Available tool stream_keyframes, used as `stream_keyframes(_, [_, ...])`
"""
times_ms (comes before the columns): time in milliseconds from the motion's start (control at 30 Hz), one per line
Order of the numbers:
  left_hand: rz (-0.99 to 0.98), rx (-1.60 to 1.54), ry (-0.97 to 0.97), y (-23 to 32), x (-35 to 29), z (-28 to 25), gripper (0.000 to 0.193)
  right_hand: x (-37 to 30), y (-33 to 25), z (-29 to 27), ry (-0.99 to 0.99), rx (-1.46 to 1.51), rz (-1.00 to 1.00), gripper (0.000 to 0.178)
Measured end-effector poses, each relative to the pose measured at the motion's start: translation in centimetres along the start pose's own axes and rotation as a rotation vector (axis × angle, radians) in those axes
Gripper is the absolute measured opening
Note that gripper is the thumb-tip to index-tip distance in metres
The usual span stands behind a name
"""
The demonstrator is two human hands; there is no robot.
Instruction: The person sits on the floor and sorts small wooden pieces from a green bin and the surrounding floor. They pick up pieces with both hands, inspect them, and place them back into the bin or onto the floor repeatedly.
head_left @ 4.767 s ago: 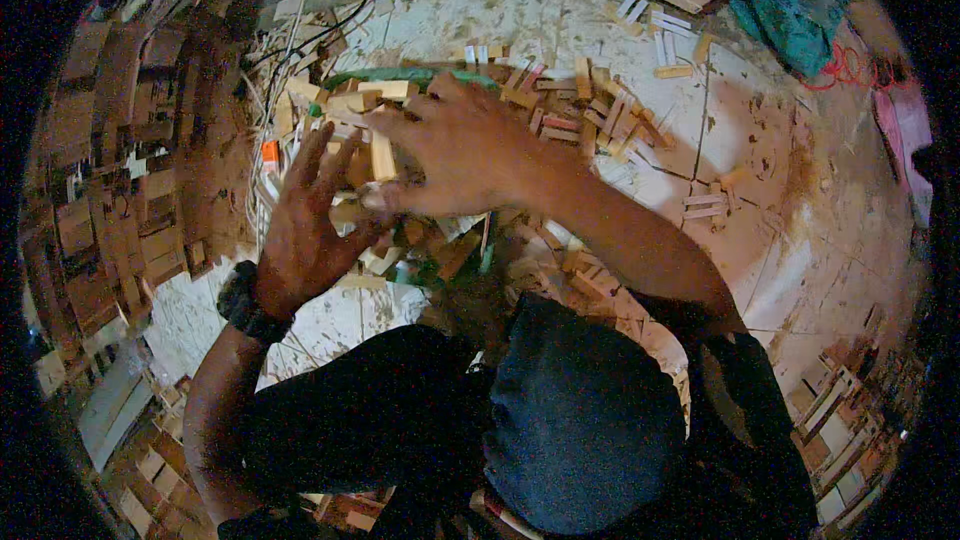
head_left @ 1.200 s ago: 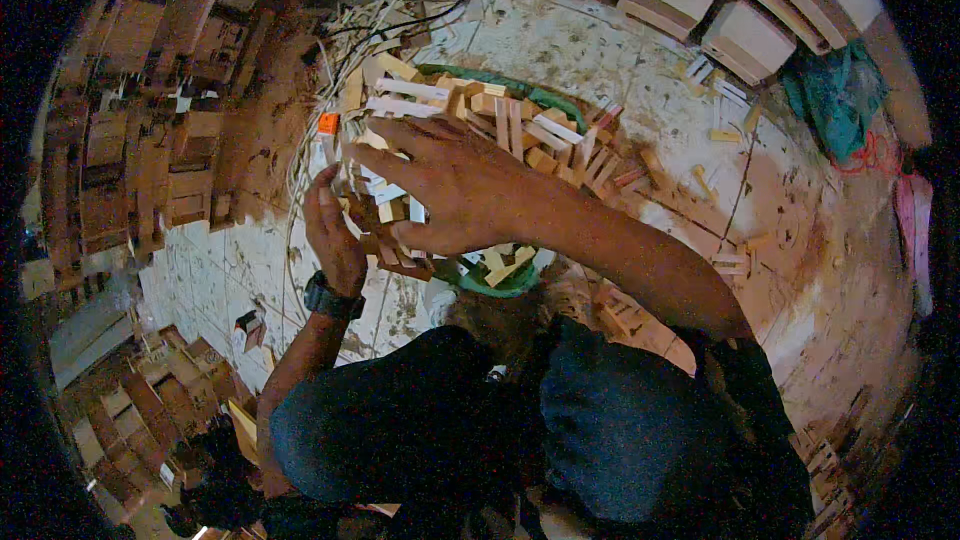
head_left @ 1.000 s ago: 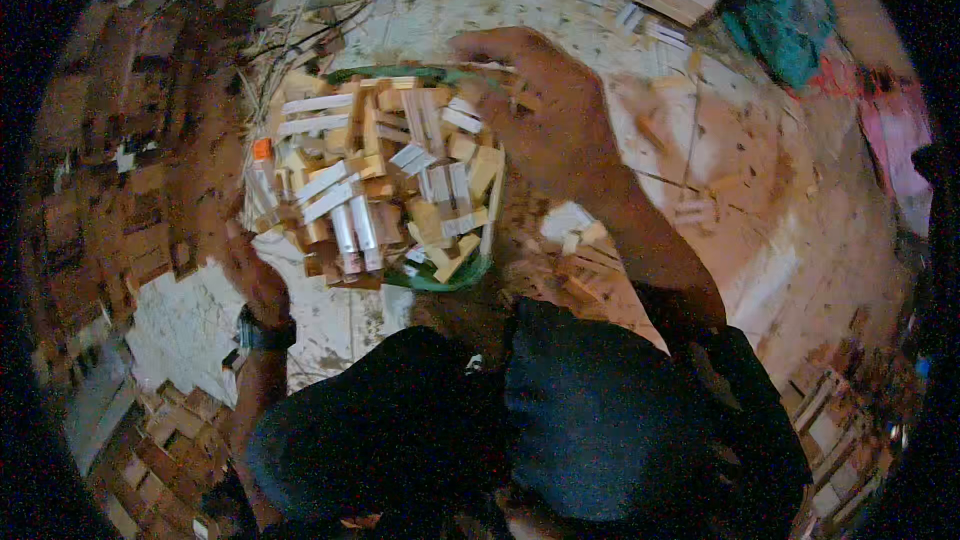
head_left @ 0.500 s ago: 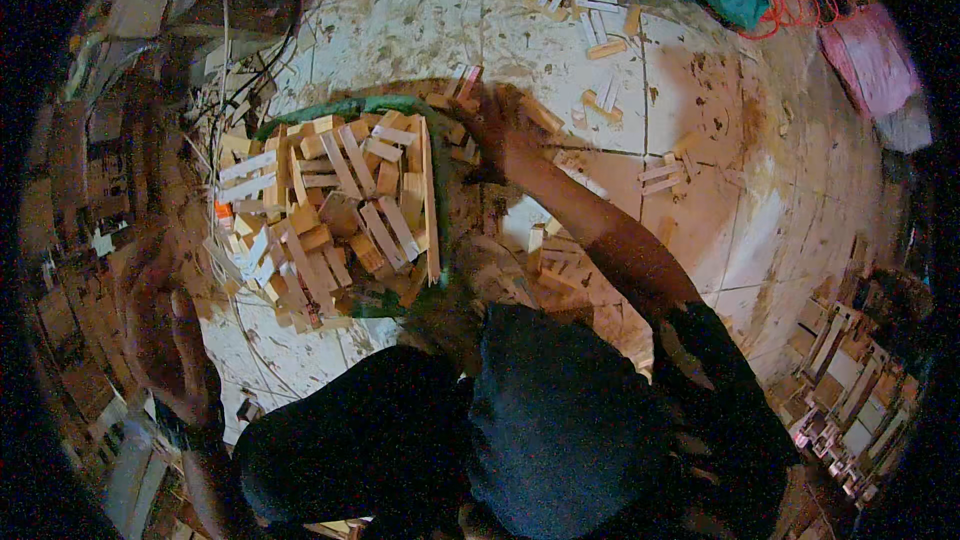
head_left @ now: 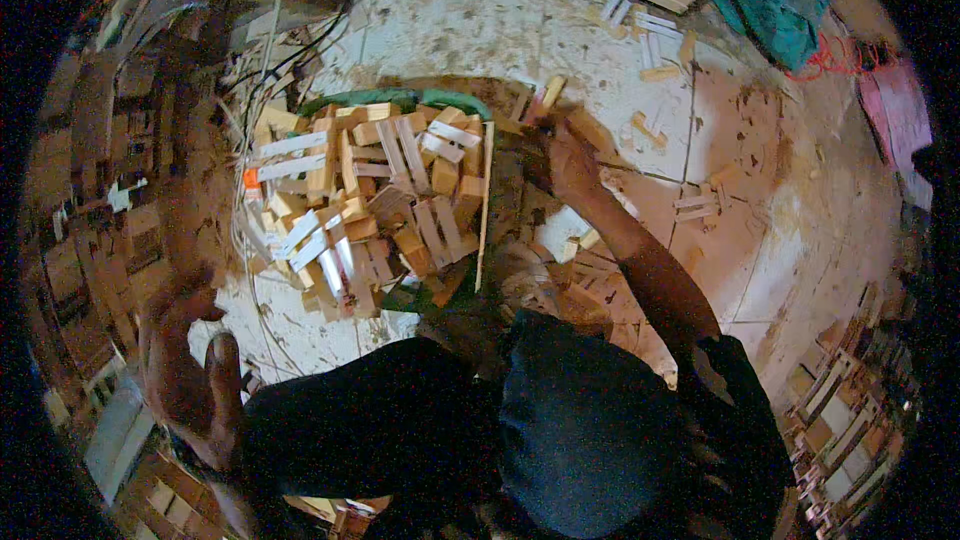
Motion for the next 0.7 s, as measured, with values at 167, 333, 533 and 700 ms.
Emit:
stream_keyframes(167, [-0.052,-0.217,-0.038,0.8,1.1,0.8,0.028,0.4,0.3,0.0,-0.027,-0.441,-0.147,0.069])
stream_keyframes(333, [-0.048,-0.237,-0.091,1.0,1.6,1.1,0.028,3.7,2.8,0.3,-0.021,-0.771,-0.283,0.069])
stream_keyframes(533, [-0.073,-0.323,-0.138,0.5,1.4,1.3,0.03,4.2,6.1,-0.8,-0.082,-0.019,0.095,0.048])
stream_keyframes(700, [-0.077,-0.365,-0.128,0.7,1.5,1.3,0.029,2.2,5.5,-0.6,-0.057,0.016,0.033,0.04])
Point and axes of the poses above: each hand's wrist, its own x-axis towards the middle knuckle, its own z-axis out of the palm, y = z × x, the point moved 3 cm from there along x, towards the middle knuckle, and after that the axes turned 15 degrees about x, right-handed, at the moved point
